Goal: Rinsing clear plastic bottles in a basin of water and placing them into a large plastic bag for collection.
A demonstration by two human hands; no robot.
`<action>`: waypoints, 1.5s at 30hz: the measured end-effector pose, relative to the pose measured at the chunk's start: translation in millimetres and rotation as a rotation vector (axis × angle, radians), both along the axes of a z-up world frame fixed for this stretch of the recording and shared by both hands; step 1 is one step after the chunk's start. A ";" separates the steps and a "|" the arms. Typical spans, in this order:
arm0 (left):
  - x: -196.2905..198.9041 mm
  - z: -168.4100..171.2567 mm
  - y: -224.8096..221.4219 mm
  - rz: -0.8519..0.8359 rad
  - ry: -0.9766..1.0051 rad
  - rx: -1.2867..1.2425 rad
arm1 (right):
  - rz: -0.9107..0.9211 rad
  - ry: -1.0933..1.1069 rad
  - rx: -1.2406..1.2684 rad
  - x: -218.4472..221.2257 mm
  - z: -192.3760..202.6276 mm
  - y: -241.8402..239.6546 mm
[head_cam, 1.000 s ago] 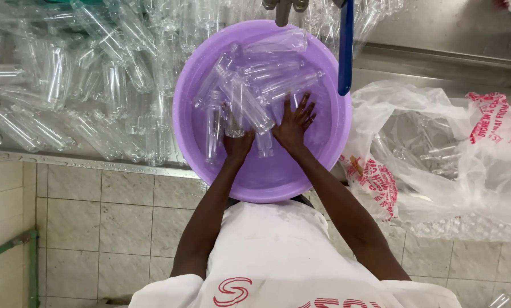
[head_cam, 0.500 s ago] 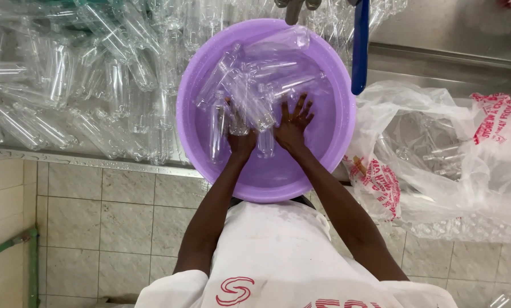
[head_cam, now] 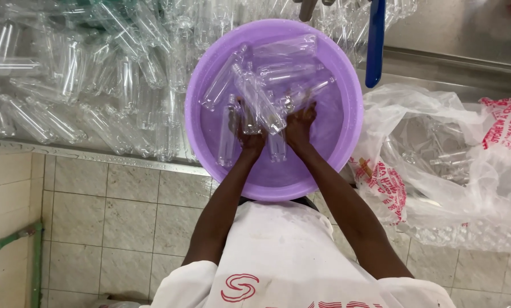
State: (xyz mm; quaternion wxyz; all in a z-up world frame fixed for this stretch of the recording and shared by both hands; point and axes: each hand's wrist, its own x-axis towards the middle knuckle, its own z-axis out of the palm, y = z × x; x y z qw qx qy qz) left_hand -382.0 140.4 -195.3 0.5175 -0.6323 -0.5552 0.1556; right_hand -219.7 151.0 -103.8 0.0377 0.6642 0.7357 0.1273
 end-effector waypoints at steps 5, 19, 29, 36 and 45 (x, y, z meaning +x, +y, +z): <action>-1.1 -9.8 11.6 0.168 0.785 0.093 | -0.239 0.081 -0.267 -26.3 115.4 -3.2; 21.2 23.7 9.1 0.195 -0.818 0.103 | 0.116 0.722 0.271 10.0 -25.5 -4.0; 11.2 -35.4 18.8 0.541 0.807 -0.056 | -0.118 0.450 -0.104 -1.8 7.5 14.4; 31.7 165.4 -8.3 0.522 0.381 -0.208 | -0.014 0.415 -0.039 8.9 -12.7 13.8; 4.0 -15.5 -6.5 0.611 1.807 -0.069 | -0.067 0.457 -0.058 2.1 -12.7 13.3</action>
